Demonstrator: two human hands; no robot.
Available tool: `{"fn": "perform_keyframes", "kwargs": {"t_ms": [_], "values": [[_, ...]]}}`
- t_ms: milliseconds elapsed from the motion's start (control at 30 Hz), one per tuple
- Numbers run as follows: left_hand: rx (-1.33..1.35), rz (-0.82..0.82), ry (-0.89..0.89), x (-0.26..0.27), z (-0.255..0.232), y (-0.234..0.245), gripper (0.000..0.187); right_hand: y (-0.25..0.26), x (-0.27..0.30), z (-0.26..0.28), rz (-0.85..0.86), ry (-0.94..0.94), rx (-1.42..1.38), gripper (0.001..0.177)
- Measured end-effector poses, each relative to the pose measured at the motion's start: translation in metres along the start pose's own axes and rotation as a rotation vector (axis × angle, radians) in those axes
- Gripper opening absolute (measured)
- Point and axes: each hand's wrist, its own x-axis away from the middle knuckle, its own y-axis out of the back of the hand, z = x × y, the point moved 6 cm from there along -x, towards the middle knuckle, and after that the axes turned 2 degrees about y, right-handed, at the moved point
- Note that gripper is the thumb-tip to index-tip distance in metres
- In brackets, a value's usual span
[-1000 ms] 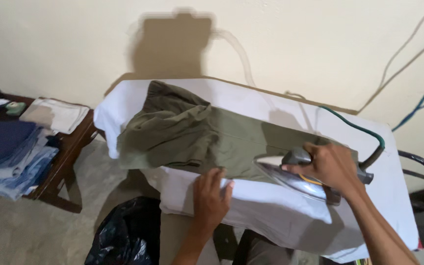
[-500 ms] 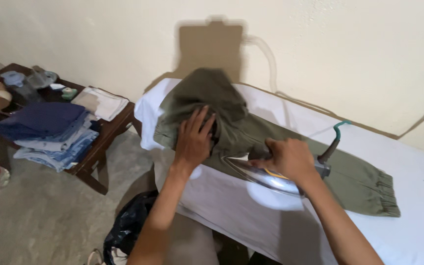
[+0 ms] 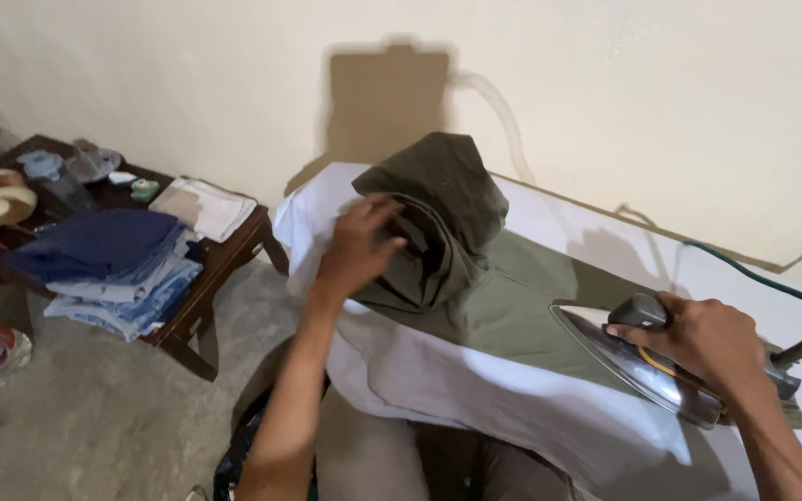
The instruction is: The person irons a pair of dark blue trousers on an ironing board, smoothing the fabric and folding them. They then pick up a pair of olive green trousers, unfold them, and begin ironing them.
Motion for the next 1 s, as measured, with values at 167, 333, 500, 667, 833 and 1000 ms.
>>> {"fn": "perform_keyframes", "kwargs": {"t_ms": [167,333,500,667,833,1000], "values": [[0.157,-0.17,0.434,0.099,0.087,0.037,0.062,-0.01,-0.008,0.018,0.011,0.098,0.036,0.075],[0.705,0.047,0.757,0.128,0.113,-0.024,0.063,-0.005,-0.015,0.074,-0.052,0.249,-0.071,0.076],[0.786,-0.117,0.495,0.105,0.12,-0.02,0.039,0.003,-0.014,0.127,-0.064,0.32,0.03,0.082],[0.917,-0.041,0.751,0.099,0.125,-0.006,0.038,0.015,-0.011,0.186,0.11,0.307,-0.016,0.078],[0.812,-0.018,0.82,0.105,0.121,0.006,0.057,0.04,0.007,0.242,-0.095,0.414,-0.103,0.072],[0.744,-0.112,0.715,0.107,0.087,0.014,0.078,0.042,0.011,0.264,-0.286,0.569,-0.315,0.065]]}}
